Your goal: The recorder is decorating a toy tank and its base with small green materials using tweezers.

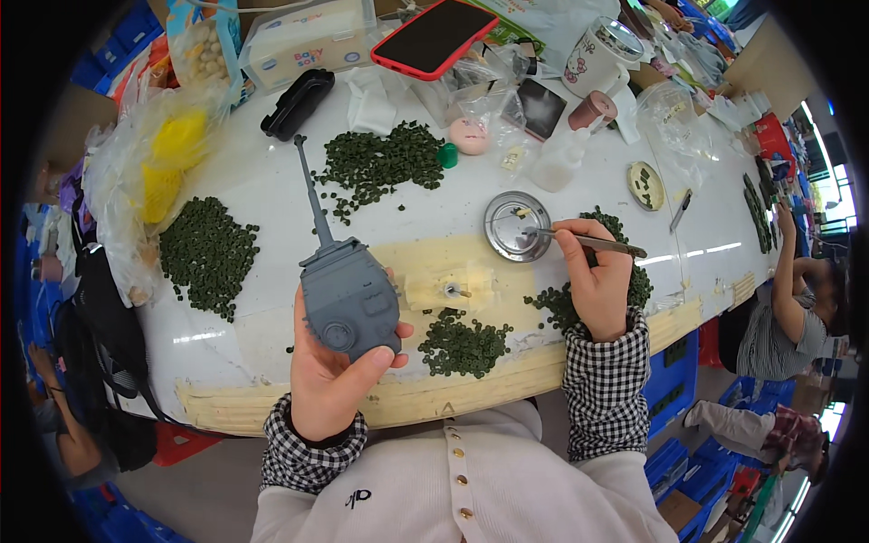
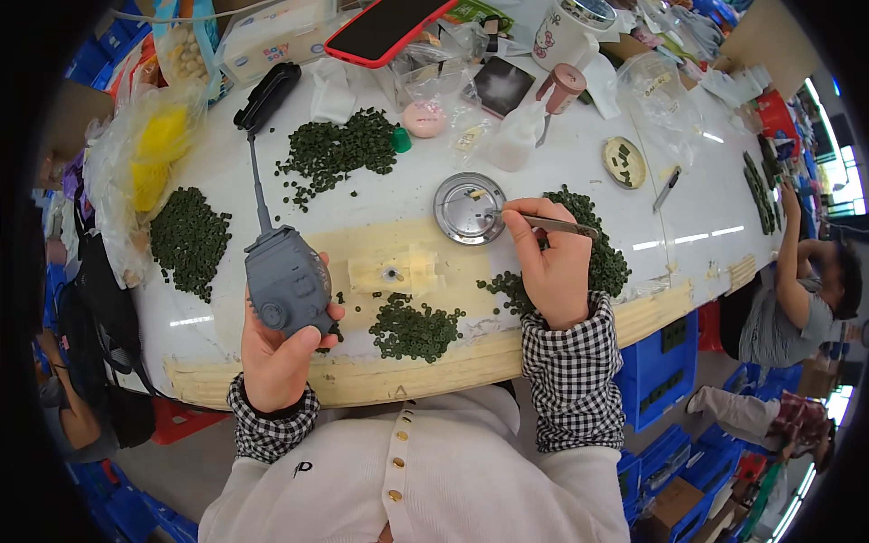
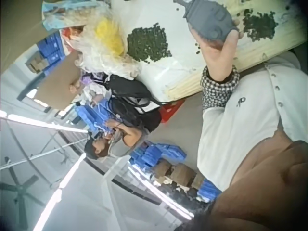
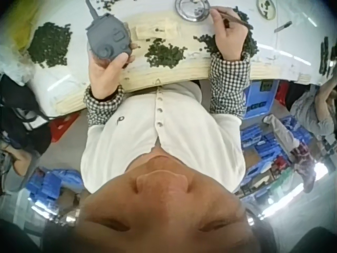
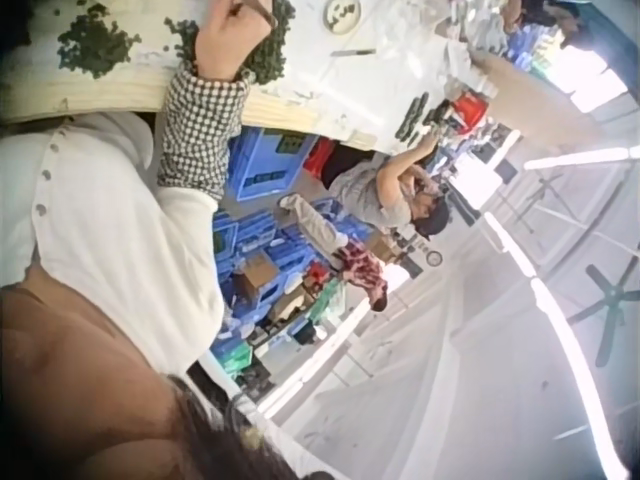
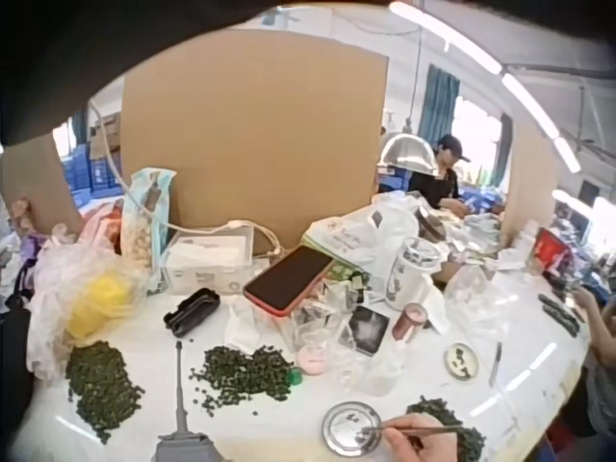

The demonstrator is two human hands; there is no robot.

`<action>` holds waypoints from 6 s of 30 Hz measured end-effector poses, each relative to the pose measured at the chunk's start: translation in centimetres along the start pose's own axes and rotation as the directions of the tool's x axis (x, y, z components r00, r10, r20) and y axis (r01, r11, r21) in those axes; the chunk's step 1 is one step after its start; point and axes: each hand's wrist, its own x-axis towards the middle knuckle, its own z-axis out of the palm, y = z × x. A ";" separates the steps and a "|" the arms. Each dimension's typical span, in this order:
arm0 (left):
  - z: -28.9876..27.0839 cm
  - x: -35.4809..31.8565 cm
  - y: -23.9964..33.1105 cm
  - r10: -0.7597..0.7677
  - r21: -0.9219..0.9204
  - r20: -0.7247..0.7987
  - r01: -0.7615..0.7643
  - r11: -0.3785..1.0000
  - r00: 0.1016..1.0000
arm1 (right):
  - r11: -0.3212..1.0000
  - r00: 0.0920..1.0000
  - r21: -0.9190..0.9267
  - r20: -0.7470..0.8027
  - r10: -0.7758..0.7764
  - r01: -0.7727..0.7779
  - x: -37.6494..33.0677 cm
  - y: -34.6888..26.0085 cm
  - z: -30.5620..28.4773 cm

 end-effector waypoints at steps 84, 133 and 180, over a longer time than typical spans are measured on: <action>0.4 -0.2 -0.4 0.199 0.216 0.034 -0.202 0.955 0.979 | 0.994 0.997 0.080 -0.032 -0.069 0.072 -1.6 -3.8 -2.0; 3.0 -3.6 -0.4 0.208 0.029 0.167 -0.215 0.976 0.964 | 0.706 0.701 0.093 -0.266 -0.662 0.702 -7.8 -9.7 6.5; 1.2 -4.1 -2.0 0.393 0.156 0.300 -0.451 0.879 0.869 | 0.835 0.855 0.188 -0.137 -0.499 0.518 -7.7 -9.5 1.1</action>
